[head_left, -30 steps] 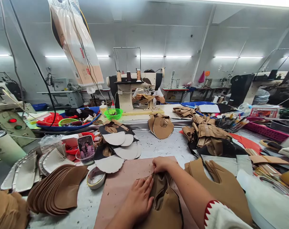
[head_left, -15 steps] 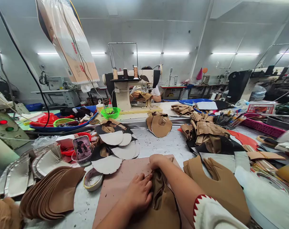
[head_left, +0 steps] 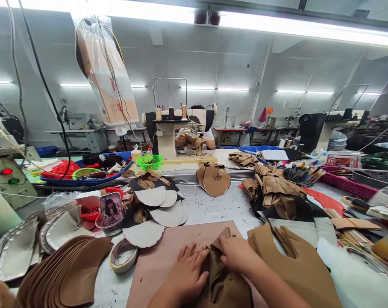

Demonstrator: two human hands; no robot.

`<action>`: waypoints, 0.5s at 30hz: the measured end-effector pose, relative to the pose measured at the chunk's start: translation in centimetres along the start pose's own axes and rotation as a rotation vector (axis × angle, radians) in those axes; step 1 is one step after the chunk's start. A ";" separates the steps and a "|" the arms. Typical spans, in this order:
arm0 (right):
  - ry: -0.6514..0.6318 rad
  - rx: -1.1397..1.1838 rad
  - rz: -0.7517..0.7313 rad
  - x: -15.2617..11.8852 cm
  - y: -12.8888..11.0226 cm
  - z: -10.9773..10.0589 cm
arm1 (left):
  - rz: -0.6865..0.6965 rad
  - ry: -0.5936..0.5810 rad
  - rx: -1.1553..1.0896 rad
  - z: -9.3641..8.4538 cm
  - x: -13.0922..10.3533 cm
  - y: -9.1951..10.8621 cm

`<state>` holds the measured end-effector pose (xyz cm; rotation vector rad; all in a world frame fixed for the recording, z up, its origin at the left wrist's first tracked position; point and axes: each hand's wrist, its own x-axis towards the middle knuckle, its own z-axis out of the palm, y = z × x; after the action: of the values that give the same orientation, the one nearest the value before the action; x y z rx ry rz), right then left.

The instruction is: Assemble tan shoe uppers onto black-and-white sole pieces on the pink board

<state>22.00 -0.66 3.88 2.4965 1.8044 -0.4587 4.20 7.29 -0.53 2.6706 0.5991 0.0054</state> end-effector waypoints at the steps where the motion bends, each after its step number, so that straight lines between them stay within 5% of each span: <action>1: -0.026 0.045 -0.046 0.4 0.4 0.4 | 0.004 0.033 -0.045 0.2 0.1 -0.4; 4: 0.021 0.214 -0.127 3.4 1.6 -1.1 | -0.032 0.294 -0.233 1.4 0.3 -2.1; 8: 0.233 0.239 -0.061 10.6 3.3 -8.9 | -0.176 0.696 -0.368 3.8 0.8 -4.3; 10: 0.352 0.231 -0.050 14.2 3.0 -12.8 | -0.185 0.723 -0.342 4.8 1.3 -5.2; 12: 0.416 0.224 -0.094 17.3 0.9 -14.6 | -0.187 0.651 -0.307 5.5 2.0 -6.1; 15: 0.375 0.204 -0.275 20.0 -5.3 -12.0 | -0.225 0.432 -0.308 5.8 2.6 -7.3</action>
<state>25.41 21.92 11.07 2.6152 2.3695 -0.1958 4.14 12.19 -8.88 2.2967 0.9434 0.5745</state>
